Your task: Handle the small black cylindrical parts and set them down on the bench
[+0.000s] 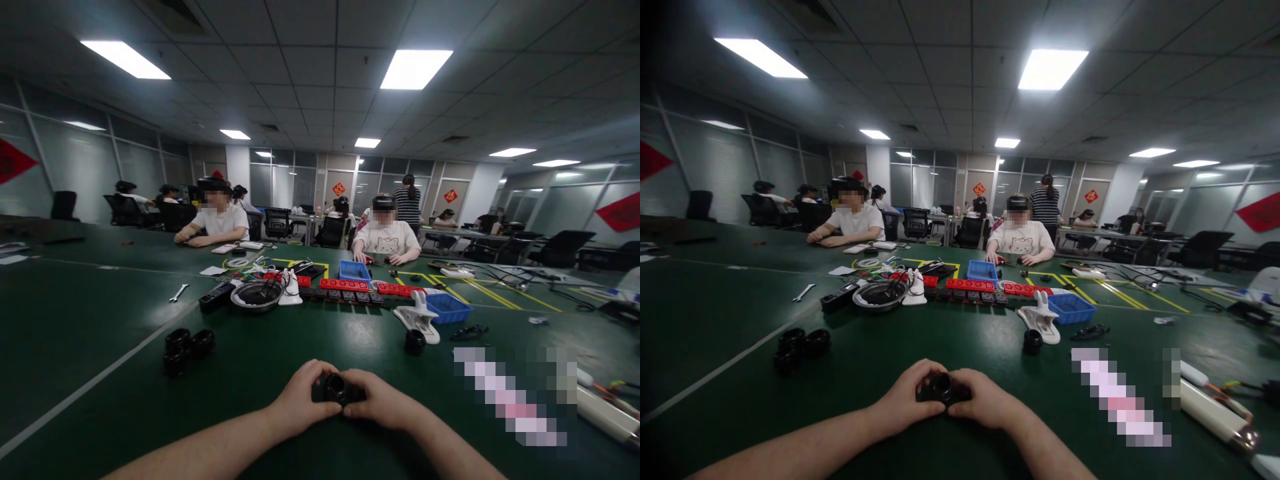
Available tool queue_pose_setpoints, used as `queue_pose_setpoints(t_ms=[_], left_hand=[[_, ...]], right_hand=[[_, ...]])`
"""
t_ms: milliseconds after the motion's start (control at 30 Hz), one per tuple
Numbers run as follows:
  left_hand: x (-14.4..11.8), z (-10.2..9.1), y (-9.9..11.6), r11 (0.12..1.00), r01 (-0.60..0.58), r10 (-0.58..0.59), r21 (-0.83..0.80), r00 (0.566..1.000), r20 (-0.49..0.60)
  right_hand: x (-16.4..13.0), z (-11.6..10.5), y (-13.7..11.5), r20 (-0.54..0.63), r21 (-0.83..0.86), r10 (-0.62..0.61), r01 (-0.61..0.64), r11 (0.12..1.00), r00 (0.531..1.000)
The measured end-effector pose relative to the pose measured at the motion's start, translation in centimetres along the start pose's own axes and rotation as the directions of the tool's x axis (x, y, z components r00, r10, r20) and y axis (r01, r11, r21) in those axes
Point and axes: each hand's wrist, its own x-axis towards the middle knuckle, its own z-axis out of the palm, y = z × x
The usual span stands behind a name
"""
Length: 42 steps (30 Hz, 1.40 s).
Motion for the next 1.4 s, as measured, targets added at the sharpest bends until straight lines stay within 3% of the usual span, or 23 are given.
queue_pose_setpoints(t_ms=[133,300,433,533,700,767,900,1033,1233,1400], left_hand=[[0.1,0.0,-0.2,1.000,0.017,-0.017,-0.027,1.000,0.010],[0.2,0.2,0.0,0.996,0.077,-0.076,-0.049,0.997,0.019],[0.2,0.6,0.3,0.989,0.143,-0.143,-0.049,0.990,0.000],[0.2,1.0,0.1,0.987,0.155,-0.157,-0.038,0.987,-0.033],[0.3,1.0,-0.3,0.991,0.133,-0.134,-0.027,0.988,-0.071],[0.2,0.8,-0.4,0.992,0.120,-0.122,-0.030,0.992,-0.043],[0.1,0.3,-0.3,0.997,0.056,-0.053,-0.048,0.997,0.048],[0.1,0.0,-0.2,0.999,0.012,-0.006,-0.052,0.995,0.101],[0.1,-0.1,-0.3,0.999,-0.039,0.043,-0.033,0.992,0.115],[0.0,0.3,-0.1,0.999,0.014,-0.012,-0.031,0.996,0.087]], right_hand=[[0.2,0.2,-0.2,0.020,0.093,0.043,-0.045,0.995,0.999],[0.4,0.4,0.1,-0.031,0.027,0.103,-0.102,0.994,0.994],[0.7,0.8,0.0,-0.071,-0.140,0.153,-0.162,0.977,0.986],[0.8,1.5,-0.5,-0.147,-0.343,0.179,-0.219,0.914,0.973],[0.8,2.2,-1.1,-0.267,-0.579,0.086,-0.231,0.782,0.960],[0.7,1.9,-1.1,-0.214,-0.542,0.061,-0.171,0.823,0.975],[0.3,0.6,-0.9,-0.009,-0.276,0.022,-0.024,0.961,1.000],[0.2,-0.4,-0.3,0.101,-0.108,-0.008,0.019,0.994,0.995],[0.2,0.0,0.6,0.086,-0.003,0.056,-0.056,0.998,0.995],[0.3,0.8,0.4,-0.015,-0.162,0.118,-0.119,0.980,0.993]])
